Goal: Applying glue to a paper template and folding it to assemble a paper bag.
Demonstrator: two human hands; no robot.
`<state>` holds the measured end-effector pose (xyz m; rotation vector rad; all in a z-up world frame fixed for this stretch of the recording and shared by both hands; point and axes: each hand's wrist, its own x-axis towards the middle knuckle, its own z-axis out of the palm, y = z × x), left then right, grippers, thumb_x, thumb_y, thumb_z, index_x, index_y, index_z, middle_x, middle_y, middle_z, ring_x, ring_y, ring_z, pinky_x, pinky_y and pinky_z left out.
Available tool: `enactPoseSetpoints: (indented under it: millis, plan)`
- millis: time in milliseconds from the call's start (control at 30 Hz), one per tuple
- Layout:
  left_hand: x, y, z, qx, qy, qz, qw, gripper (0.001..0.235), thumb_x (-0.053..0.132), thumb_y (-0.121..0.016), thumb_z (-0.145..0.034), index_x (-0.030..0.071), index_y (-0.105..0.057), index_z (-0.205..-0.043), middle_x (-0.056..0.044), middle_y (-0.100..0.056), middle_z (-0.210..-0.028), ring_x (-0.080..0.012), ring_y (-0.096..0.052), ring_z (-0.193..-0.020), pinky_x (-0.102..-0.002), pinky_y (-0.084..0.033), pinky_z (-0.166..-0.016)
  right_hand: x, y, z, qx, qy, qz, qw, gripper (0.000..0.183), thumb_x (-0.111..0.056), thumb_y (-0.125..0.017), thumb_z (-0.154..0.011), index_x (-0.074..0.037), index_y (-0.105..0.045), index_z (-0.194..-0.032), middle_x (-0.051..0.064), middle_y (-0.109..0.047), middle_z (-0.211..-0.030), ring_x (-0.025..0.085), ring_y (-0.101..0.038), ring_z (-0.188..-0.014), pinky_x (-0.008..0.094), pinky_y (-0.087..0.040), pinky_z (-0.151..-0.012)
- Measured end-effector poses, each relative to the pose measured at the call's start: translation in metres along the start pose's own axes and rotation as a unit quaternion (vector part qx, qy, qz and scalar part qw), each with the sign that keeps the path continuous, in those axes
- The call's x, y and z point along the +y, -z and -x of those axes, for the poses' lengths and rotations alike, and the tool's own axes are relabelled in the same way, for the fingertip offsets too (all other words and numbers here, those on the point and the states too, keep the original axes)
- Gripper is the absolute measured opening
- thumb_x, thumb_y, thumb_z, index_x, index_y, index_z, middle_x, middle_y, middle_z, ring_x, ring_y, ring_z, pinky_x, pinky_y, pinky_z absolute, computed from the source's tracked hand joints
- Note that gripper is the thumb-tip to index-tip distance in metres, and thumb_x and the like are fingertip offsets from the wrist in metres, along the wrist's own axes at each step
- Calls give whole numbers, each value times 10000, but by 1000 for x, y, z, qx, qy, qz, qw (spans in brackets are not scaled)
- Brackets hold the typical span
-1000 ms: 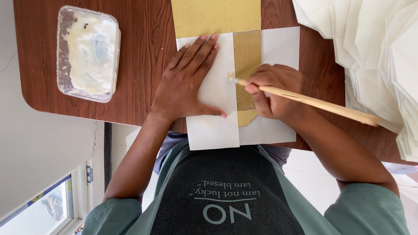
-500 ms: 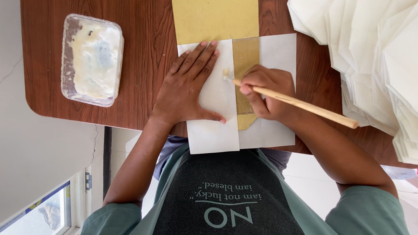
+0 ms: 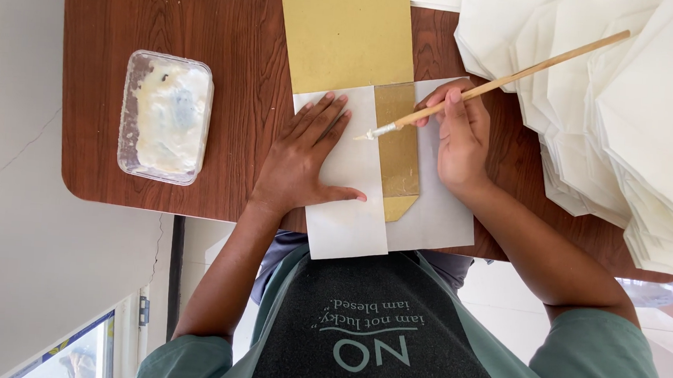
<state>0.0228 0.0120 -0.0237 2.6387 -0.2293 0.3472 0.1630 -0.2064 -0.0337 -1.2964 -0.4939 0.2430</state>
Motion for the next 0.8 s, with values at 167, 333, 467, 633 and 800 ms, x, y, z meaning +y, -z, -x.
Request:
enactPoseSetpoints:
  millis: [167, 333, 467, 633, 800]
  plan:
    - [2, 4, -1, -1, -6, 25, 1000, 1105, 783, -833, -645, 72, -590, -1455, -111, -505, -1580, -298, -452, -1481, -450, -293, -1260, -8, -5, -4, 31, -66, -24, 997, 312, -356, -431, -1123, -84, -525, -1002, 35, -594, -796, 127, -681, -793, 402, -551, -1076]
    - [3, 5, -2, -14, -11, 27, 999, 1107, 778, -840, -635, 88, -587, -1464, -114, -497, -1588, -295, -453, -1482, -444, -286, -1263, -1, -1, -4, 35, -103, -37, 993, 323, -386, -450, -1117, -92, -524, -1004, 33, -579, -754, 145, -711, -794, 456, -525, -1119]
    - [5, 5, -4, -24, -16, 29, 999, 1131, 750, -839, -659, 87, -523, -1519, -121, -467, -1612, -294, -420, -1505, -446, -257, -1274, 9, 2, -2, 45, -107, -35, 993, 331, -392, -466, -1109, -88, -533, -998, 50, -580, -725, 153, -708, -768, 461, -527, -1113]
    - [2, 10, 1, 14, -16, 110, 994, 1030, 647, -839, -761, 75, -493, -1545, -134, -486, -1597, -306, -428, -1501, -457, -268, -1267, 1, 0, -5, 51, -93, -37, 994, 331, -396, -466, -1102, -83, -530, -1014, 65, -594, -727, 155, -704, -742, 452, -570, -1063]
    - [-4, 45, 32, 232, -6, -11, 973, 584, 497, -779, -901, 82, -720, -1308, -123, -661, -1397, -359, -593, -1337, -525, -341, -1190, -3, 5, -6, 48, 36, 57, 997, 254, -266, -497, -1124, -21, -431, -1145, 164, -581, -787, 230, -657, -688, 440, -632, -875]
